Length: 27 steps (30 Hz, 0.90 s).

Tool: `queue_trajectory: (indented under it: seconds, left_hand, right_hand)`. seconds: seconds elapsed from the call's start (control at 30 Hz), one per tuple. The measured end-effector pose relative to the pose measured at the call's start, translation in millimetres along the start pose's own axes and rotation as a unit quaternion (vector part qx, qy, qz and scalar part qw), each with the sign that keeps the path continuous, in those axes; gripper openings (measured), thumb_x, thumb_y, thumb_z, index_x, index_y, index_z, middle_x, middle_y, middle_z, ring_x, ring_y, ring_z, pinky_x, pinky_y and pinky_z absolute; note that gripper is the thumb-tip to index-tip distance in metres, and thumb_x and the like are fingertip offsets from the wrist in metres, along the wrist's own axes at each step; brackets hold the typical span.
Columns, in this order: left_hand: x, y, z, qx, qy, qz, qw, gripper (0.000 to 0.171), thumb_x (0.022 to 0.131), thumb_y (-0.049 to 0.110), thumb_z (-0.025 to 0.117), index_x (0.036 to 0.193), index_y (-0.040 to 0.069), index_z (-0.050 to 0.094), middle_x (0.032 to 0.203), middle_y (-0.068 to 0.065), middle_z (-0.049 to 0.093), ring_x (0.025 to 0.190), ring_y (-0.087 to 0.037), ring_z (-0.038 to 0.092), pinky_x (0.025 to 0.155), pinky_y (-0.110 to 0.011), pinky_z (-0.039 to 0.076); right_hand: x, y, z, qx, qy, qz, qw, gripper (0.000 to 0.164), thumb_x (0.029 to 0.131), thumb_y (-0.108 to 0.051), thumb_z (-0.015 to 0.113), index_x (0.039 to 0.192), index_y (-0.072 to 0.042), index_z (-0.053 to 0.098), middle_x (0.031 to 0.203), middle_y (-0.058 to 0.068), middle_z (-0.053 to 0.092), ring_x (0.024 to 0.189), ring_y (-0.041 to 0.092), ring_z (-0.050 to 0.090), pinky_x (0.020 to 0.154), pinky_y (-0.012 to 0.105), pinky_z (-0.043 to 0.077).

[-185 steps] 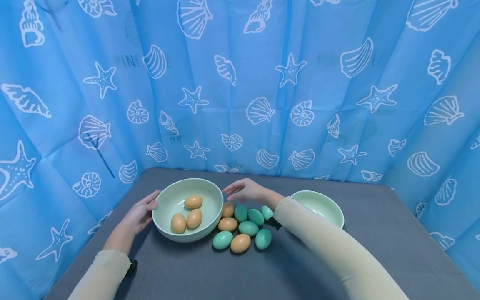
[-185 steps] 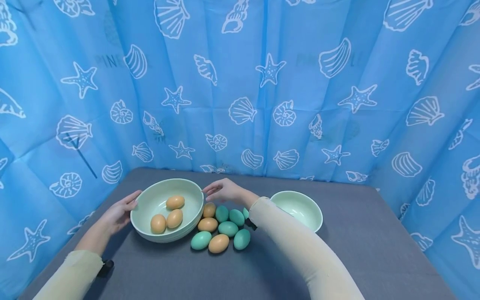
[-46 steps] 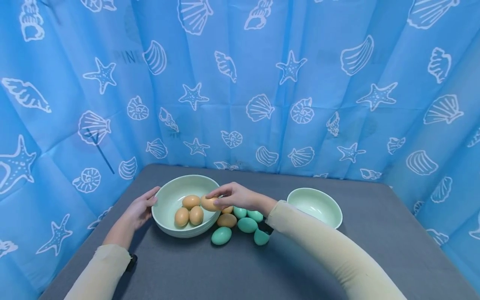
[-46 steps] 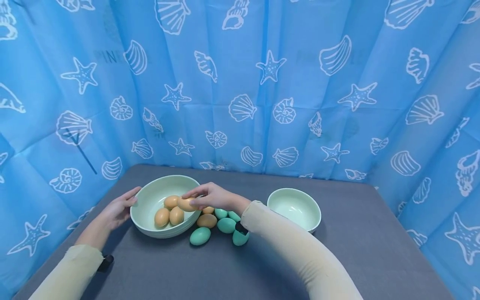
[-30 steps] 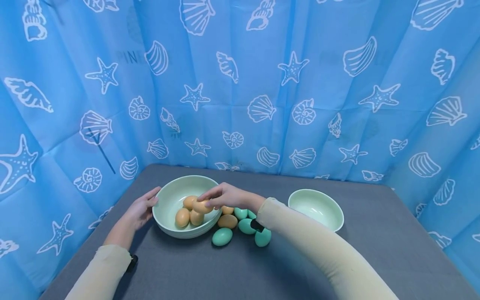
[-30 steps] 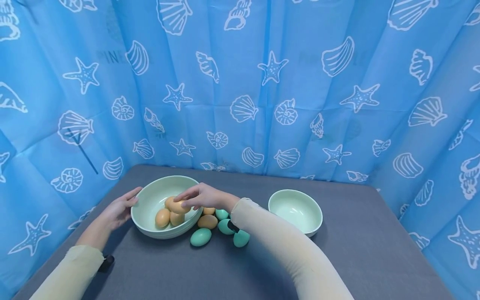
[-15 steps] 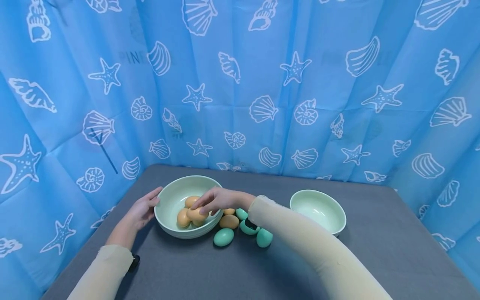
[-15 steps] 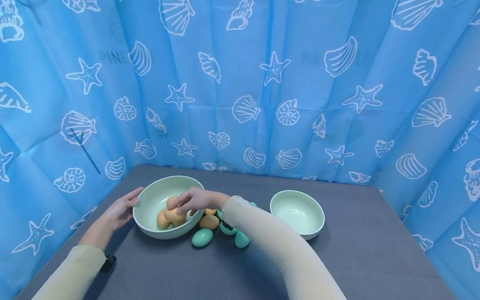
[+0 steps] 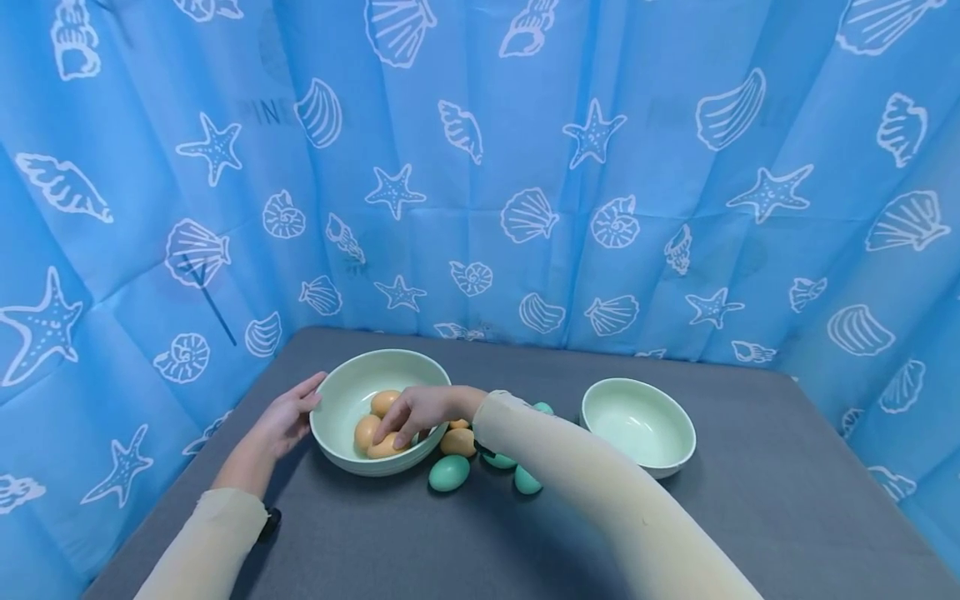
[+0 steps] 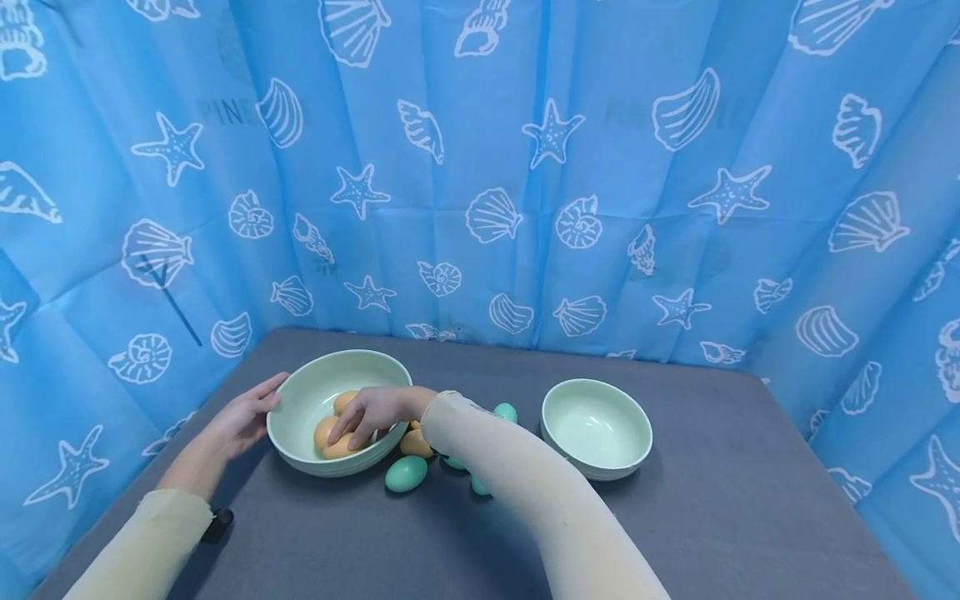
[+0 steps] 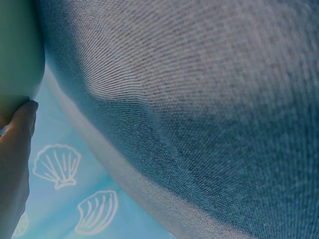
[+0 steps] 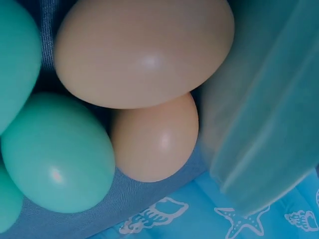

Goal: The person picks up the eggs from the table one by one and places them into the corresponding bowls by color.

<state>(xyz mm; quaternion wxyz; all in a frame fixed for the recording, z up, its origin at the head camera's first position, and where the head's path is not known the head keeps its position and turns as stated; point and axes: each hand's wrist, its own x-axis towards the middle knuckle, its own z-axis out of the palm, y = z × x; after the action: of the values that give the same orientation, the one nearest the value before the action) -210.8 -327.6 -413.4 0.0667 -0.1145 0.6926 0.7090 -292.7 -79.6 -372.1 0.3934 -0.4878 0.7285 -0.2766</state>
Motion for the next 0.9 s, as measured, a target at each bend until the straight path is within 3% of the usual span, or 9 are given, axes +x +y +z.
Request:
queue_trajectory:
  seconds: [0.43,0.7,0.9]
  left_hand:
    - [0.5,1.4,1.1,-0.008,-0.003,-0.006,0.9999,0.055,0.108,0.013,0.029,0.156,0.011,0.003,0.161,-0.014,0.002,0.145,-0.031,0.014,0.083,-0.019,0.047]
    - [0.4,1.1,-0.2,-0.012,-0.001,-0.01,0.9999,0.054,0.108,0.015,0.03,0.156,0.013,0.005,0.162,-0.013,0.003,0.144,-0.028,0.018,0.083,-0.019,0.046]
    - [1.1,0.7,0.2,-0.018,-0.006,-0.01,0.9998,0.054,0.108,0.015,0.029,0.156,0.012,0.005,0.162,-0.013,0.003,0.143,-0.028,0.02,0.083,-0.02,0.046]
  right_hand:
    - [10.7,2.3,2.0,-0.016,-0.016,0.038,0.999,0.035,0.093,-0.003,0.064,0.127,-0.01,0.067,0.123,-0.003,0.065,0.093,0.003,0.055,0.075,0.021,0.049]
    - [16.3,1.9,4.8,-0.056,-0.026,0.033,0.998,0.037,0.091,0.005,0.062,0.126,-0.006,0.066,0.13,0.004,0.062,0.102,-0.002,0.052,0.081,0.015,0.045]
    - [12.4,-0.1,6.6,-0.045,-0.005,0.041,0.998,0.035,0.09,0.005,0.064,0.122,-0.007,0.069,0.137,0.006,0.057,0.125,0.008,0.05,0.085,0.015,0.045]
